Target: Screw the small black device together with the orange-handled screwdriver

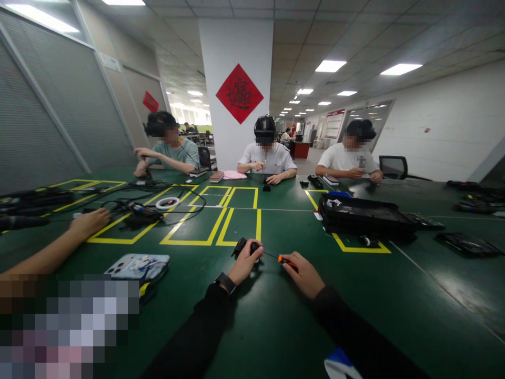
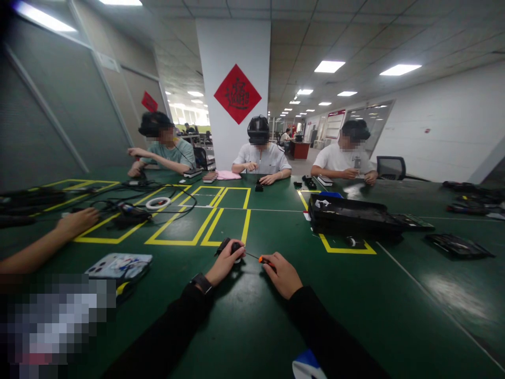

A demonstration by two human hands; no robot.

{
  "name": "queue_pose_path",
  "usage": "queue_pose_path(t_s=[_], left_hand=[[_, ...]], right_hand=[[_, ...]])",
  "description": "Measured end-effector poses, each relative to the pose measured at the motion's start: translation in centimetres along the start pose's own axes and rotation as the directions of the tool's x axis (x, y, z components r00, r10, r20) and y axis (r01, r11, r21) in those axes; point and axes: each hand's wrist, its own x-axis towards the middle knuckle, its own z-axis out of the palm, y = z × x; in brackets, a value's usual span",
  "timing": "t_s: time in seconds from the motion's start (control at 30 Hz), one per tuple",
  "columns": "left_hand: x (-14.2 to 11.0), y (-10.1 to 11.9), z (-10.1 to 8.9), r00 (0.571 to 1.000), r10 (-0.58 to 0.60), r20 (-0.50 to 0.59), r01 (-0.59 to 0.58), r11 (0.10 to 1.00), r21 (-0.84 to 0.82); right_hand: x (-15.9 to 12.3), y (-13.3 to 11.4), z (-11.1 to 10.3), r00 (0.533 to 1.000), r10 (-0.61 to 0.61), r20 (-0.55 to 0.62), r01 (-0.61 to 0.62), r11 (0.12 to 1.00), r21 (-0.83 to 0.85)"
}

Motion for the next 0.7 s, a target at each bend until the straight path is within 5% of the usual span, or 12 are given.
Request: queue_pose_path(t_s=[0.7], left_hand=[[-0.26,0.08,0.15,1.000,-0.018,-0.006,0.018,1.000,-0.004]], right_hand=[[0.00,-0.33,0.20,0.998,0.044,-0.047,-0.044,0.999,-0.011]])
